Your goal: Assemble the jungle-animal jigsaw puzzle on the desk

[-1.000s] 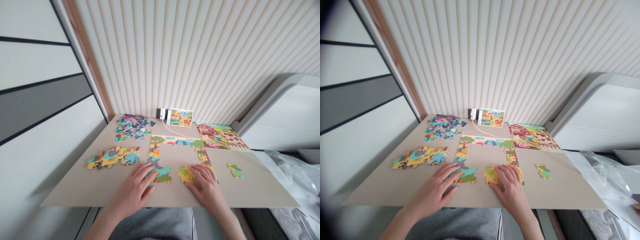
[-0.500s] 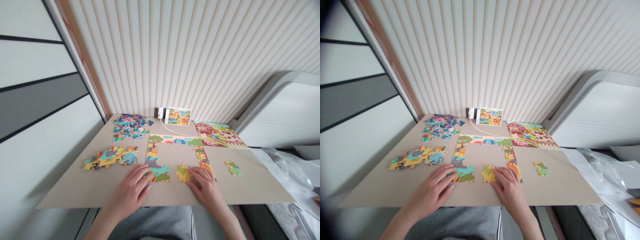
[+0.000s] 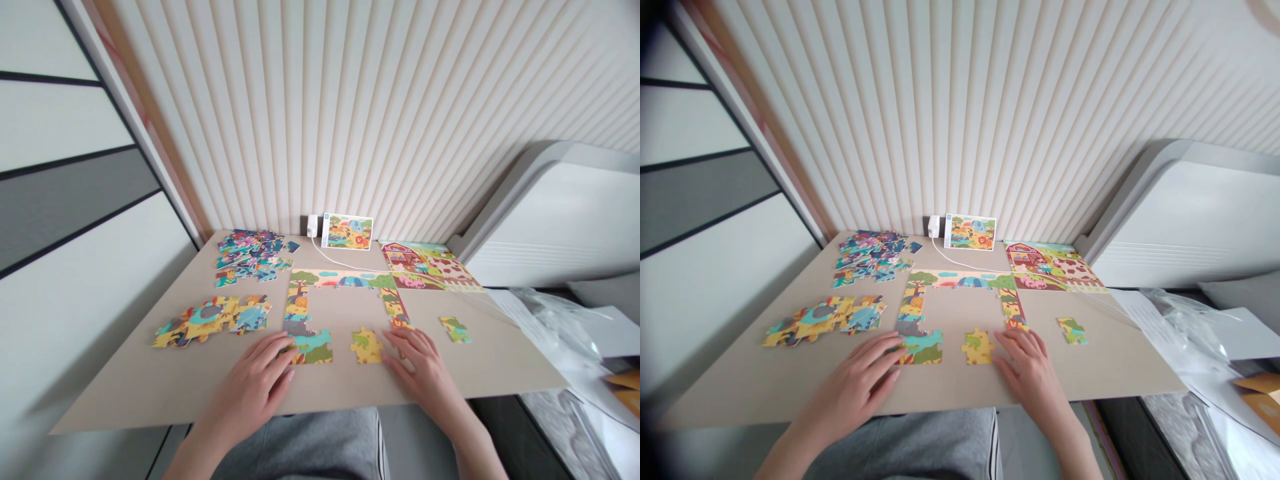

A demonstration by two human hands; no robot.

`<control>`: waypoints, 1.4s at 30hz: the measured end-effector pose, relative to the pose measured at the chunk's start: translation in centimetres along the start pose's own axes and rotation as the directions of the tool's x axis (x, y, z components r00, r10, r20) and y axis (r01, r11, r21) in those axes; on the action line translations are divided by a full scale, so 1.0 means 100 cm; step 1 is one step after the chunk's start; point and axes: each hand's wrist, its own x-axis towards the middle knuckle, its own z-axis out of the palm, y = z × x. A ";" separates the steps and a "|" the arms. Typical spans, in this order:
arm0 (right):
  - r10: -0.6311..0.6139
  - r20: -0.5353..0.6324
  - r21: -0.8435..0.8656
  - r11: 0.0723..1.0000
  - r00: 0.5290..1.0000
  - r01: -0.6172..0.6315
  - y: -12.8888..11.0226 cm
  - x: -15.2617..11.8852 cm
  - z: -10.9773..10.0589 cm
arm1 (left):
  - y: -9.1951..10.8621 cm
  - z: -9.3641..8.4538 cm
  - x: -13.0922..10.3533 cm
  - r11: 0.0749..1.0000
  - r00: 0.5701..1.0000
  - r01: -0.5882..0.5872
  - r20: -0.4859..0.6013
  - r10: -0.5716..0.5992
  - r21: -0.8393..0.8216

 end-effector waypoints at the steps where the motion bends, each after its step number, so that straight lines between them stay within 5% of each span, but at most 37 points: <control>1: 0.056 -0.031 -0.032 0.998 0.998 -0.057 0.012 -0.002 -0.004 | 0.000 0.000 0.000 1.000 1.000 -0.001 0.003 0.001 0.000; 3: 0.230 -0.137 -0.118 0.962 0.964 -0.246 0.040 -0.009 -0.013 | 0.000 0.000 0.000 1.000 1.000 0.000 0.007 0.000 0.001; 6: 0.481 -0.220 -0.271 0.805 0.849 -0.527 0.079 -0.023 -0.022 | -0.001 0.001 0.000 1.000 1.000 0.003 -0.004 -0.003 -0.004; 9: 0.635 -0.204 -0.326 0.674 0.745 -0.663 0.102 -0.036 -0.023 | -0.001 0.001 0.001 1.000 0.999 -0.007 -0.034 0.006 -0.012; 11: 0.659 -0.202 -0.307 0.660 0.725 -0.686 0.107 -0.041 -0.020 | -0.001 0.001 0.001 1.000 0.999 -0.019 -0.040 0.019 -0.008; 19: 0.629 -0.249 -0.126 0.733 0.736 -0.669 0.097 -0.035 -0.016 | -0.002 0.002 0.000 1.000 1.000 -0.009 -0.008 0.009 0.006; 22: 0.588 -0.315 -0.009 0.783 0.745 -0.622 0.077 -0.028 -0.017 | -0.002 0.002 0.000 1.000 1.000 -0.006 -0.003 0.006 0.010; 25: 0.485 -0.343 0.063 0.866 0.804 -0.496 0.046 -0.019 -0.018 | -0.002 0.002 0.000 1.000 1.000 -0.008 -0.003 0.008 0.009; 30: 0.305 -0.273 0.126 0.952 0.912 -0.281 -0.004 -0.002 -0.014 | -0.001 0.001 0.001 1.000 1.000 -0.008 -0.006 0.008 0.010; 35: 0.216 -0.212 0.179 0.967 0.953 -0.179 -0.039 0.004 0.004 | 0.000 0.001 0.000 1.000 1.000 0.003 0.001 -0.003 -0.003; 39: 0.028 -0.050 0.239 0.971 0.998 -0.015 -0.063 0.008 0.015 | 0.001 0.001 0.000 1.000 1.000 0.008 0.010 -0.008 0.000; 42: -0.126 0.049 0.265 0.958 0.991 0.109 -0.071 0.014 0.019 | 0.001 0.000 0.001 1.000 1.000 0.004 0.004 -0.004 -0.005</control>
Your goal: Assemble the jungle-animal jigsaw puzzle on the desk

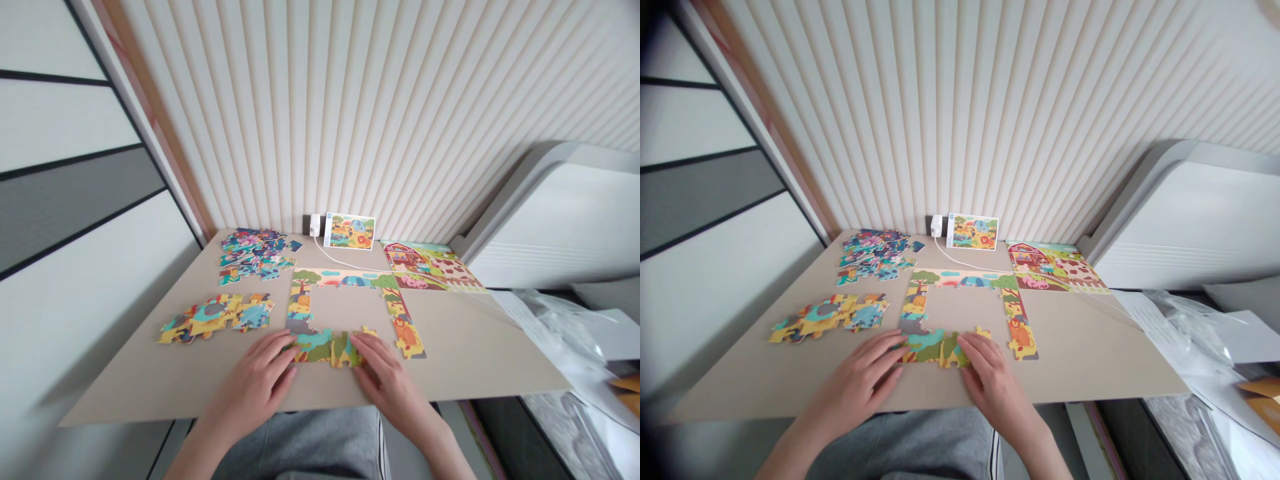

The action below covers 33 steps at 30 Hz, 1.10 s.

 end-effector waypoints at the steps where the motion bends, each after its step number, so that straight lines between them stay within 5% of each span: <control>1: -0.025 0.007 -0.012 1.000 1.000 0.025 0.000 0.002 0.001 | 0.000 0.000 0.000 1.000 1.000 0.002 -0.002 -0.002 -0.003; 6: 0.073 -0.090 -0.109 0.991 0.993 -0.083 0.002 0.005 0.004 | 0.001 -0.001 0.000 1.000 1.000 0.011 0.003 -0.011 -0.008; 18: 0.131 -0.063 -0.180 0.974 0.989 -0.140 -0.019 0.018 0.016 | 0.000 0.000 0.000 1.000 1.000 0.010 0.026 -0.011 0.009; 33: 0.273 -0.010 -0.076 0.959 0.962 -0.273 0.017 0.009 0.003 | 0.000 -0.001 0.000 1.000 0.999 0.013 0.033 -0.013 0.005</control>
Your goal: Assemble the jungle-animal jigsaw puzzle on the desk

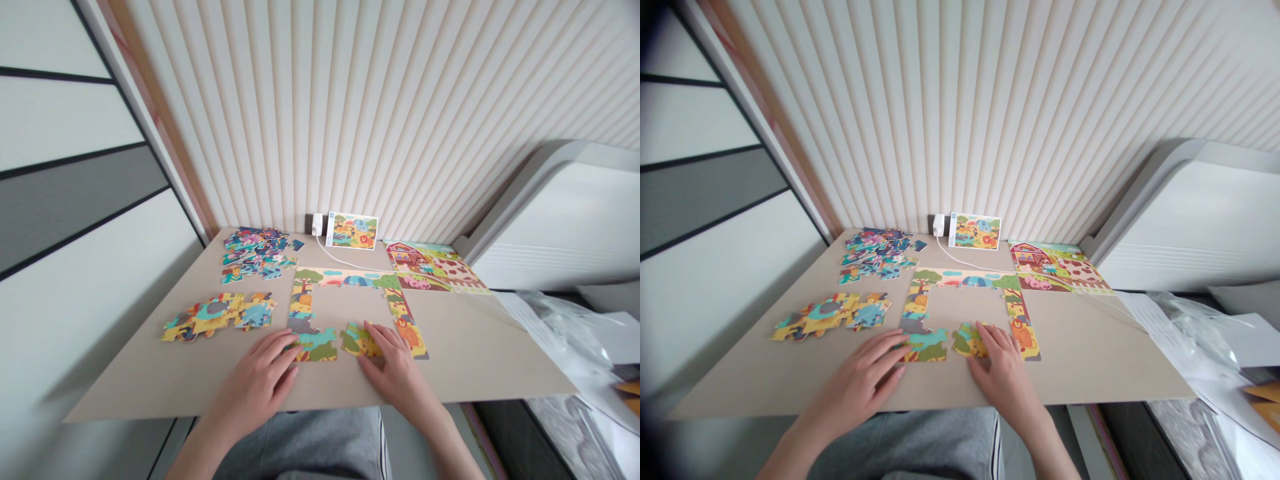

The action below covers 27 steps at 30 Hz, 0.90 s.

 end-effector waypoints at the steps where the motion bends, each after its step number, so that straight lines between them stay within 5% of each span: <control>1: -0.008 0.003 0.002 1.000 1.000 0.008 0.000 0.001 -0.003 | 0.000 0.000 0.000 1.000 1.000 0.000 -0.001 0.000 -0.001; 9: -0.219 0.071 0.041 0.975 0.973 0.216 -0.006 0.008 -0.013 | 0.000 0.000 0.001 1.000 1.000 0.000 -0.025 0.000 -0.012; 27: -0.213 0.049 0.025 0.977 0.976 0.212 -0.026 0.023 0.003 | 0.002 -0.002 0.001 1.000 1.000 0.009 -0.012 -0.009 -0.025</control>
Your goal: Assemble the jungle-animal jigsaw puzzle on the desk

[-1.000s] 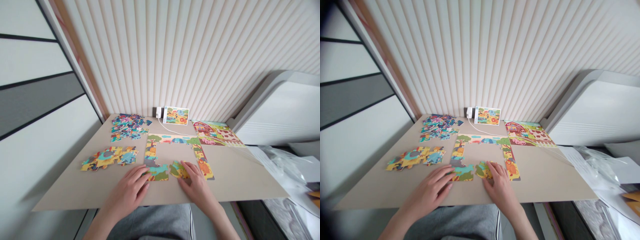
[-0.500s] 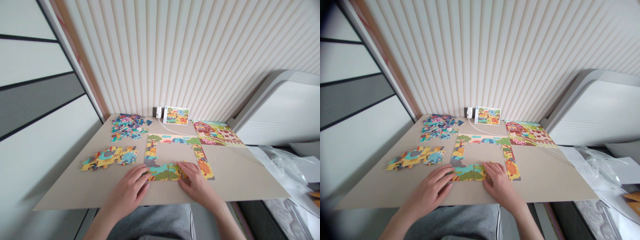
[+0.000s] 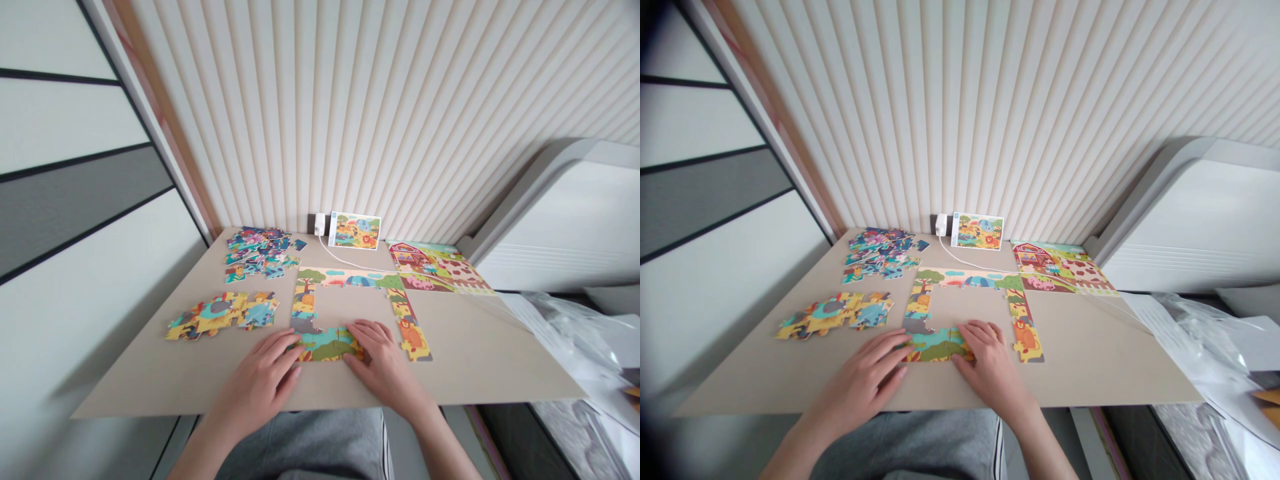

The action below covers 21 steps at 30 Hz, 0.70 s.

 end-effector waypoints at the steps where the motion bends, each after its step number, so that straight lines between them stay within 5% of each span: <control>1: -0.001 0.006 -0.006 1.000 1.000 0.001 0.000 0.000 -0.001 | 0.000 0.000 0.000 1.000 1.000 -0.001 0.003 0.001 0.002; 11: -0.060 0.071 -0.100 0.993 0.996 0.067 -0.002 -0.001 -0.012 | 0.000 -0.001 0.001 1.000 1.000 -0.017 -0.003 0.017 0.024; 16: 0.010 -0.043 -0.180 0.984 0.999 -0.018 0.037 -0.014 -0.029 | -0.001 0.001 -0.001 0.999 1.000 -0.019 -0.012 0.019 0.027; 21: 0.046 0.087 -0.156 0.987 0.995 -0.032 0.066 -0.027 -0.043 | -0.004 0.005 -0.002 0.999 0.999 0.008 -0.036 -0.007 0.037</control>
